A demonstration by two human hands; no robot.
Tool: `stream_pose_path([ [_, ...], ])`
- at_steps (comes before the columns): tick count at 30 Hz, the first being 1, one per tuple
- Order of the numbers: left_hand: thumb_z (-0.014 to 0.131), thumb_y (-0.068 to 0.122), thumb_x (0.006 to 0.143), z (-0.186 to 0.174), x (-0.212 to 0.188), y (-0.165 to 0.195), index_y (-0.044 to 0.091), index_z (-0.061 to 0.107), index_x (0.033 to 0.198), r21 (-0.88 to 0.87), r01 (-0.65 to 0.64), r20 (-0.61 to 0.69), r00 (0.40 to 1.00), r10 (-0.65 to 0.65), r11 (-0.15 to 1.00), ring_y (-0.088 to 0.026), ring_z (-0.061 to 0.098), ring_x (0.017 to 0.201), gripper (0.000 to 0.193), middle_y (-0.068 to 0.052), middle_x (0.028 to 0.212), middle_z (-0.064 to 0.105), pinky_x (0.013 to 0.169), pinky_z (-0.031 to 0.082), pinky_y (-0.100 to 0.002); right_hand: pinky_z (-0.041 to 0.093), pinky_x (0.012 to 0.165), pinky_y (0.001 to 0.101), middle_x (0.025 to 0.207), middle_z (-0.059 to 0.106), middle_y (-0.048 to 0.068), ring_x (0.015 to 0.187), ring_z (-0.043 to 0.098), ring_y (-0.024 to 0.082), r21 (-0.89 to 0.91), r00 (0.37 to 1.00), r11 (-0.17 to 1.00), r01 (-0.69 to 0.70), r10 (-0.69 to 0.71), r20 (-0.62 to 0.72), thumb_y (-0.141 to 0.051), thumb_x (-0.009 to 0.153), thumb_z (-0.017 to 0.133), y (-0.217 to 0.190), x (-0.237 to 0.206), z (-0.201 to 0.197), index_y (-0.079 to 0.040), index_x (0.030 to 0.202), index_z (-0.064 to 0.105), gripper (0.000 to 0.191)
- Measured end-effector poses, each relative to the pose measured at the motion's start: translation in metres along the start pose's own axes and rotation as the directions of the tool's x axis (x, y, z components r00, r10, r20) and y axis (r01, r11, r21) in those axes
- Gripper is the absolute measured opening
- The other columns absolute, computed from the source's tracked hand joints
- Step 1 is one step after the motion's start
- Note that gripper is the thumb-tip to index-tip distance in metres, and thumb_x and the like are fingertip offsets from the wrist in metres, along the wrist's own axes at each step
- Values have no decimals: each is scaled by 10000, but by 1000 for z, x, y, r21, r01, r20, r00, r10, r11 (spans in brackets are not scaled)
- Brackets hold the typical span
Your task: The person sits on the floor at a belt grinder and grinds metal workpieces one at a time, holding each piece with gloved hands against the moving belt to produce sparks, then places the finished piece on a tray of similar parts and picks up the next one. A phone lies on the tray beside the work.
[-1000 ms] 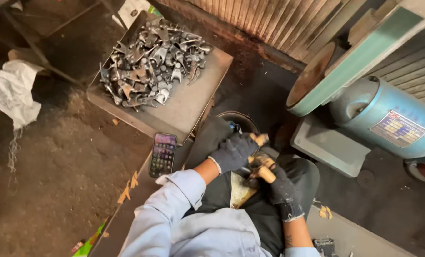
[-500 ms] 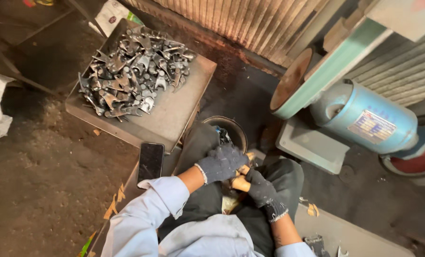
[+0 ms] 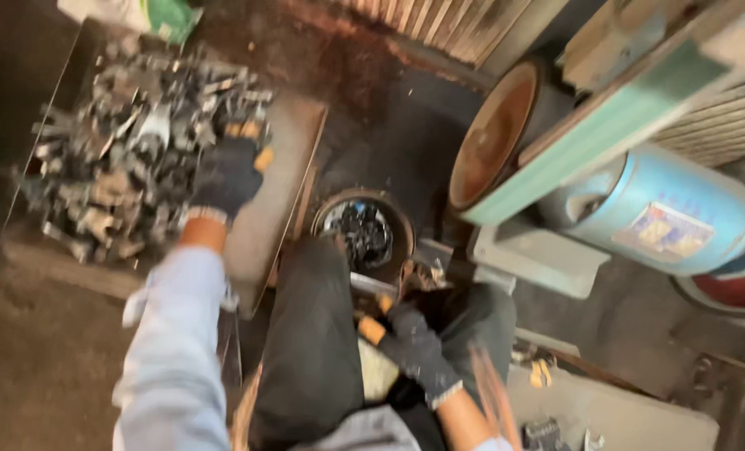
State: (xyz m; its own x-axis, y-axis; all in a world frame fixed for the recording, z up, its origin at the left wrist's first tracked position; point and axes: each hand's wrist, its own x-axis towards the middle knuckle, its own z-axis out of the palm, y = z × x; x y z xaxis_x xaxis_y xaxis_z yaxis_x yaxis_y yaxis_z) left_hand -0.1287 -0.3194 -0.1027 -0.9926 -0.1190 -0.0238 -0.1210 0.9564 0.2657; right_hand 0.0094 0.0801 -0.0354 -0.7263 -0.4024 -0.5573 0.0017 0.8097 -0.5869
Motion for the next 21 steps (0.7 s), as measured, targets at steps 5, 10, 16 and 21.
stream_pose_path([
  [5, 744, 425, 916, 0, -6, 11, 14, 631, 1246, -204, -111, -160, 984, 79, 973, -482, 617, 1090, 538, -283, 1170, 645, 905, 515, -541, 518, 848, 435, 1032, 709, 189, 1035, 658, 340, 16, 992, 995, -102, 101, 82, -558, 857, 696, -7, 4, -6, -97, 1340, 596, 675],
  [10, 768, 430, 810, -7, -39, 13, 26, 615, 1305, -204, 62, 18, 998, -60, 977, -501, 600, 1065, 657, -306, 1242, 610, 810, 497, -569, 522, 843, 448, 1025, 701, 186, 1017, 650, 357, 56, 999, 998, -26, 25, 22, -571, 843, 709, -4, 1, -3, -87, 1263, 659, 642],
  [16, 772, 499, 865, 8, -82, 3, 65, 639, 1236, -50, 185, -1, 983, -185, 981, -440, 648, 1067, 586, -243, 1189, 655, 842, 538, -551, 552, 793, 434, 981, 687, 160, 965, 670, 333, -133, 986, 987, 90, -108, -129, -589, 824, 757, 25, -15, 26, -67, 1164, 695, 626],
  [21, 714, 334, 878, -4, -138, 19, 4, 651, 1311, 158, 143, -146, 982, -121, 977, -345, 665, 891, 548, -228, 1010, 658, 730, 580, -450, 528, 838, 412, 1065, 672, 148, 1019, 652, 312, -154, 952, 959, 238, -262, -159, -465, 879, 760, 38, -26, 35, -49, 1297, 635, 602],
])
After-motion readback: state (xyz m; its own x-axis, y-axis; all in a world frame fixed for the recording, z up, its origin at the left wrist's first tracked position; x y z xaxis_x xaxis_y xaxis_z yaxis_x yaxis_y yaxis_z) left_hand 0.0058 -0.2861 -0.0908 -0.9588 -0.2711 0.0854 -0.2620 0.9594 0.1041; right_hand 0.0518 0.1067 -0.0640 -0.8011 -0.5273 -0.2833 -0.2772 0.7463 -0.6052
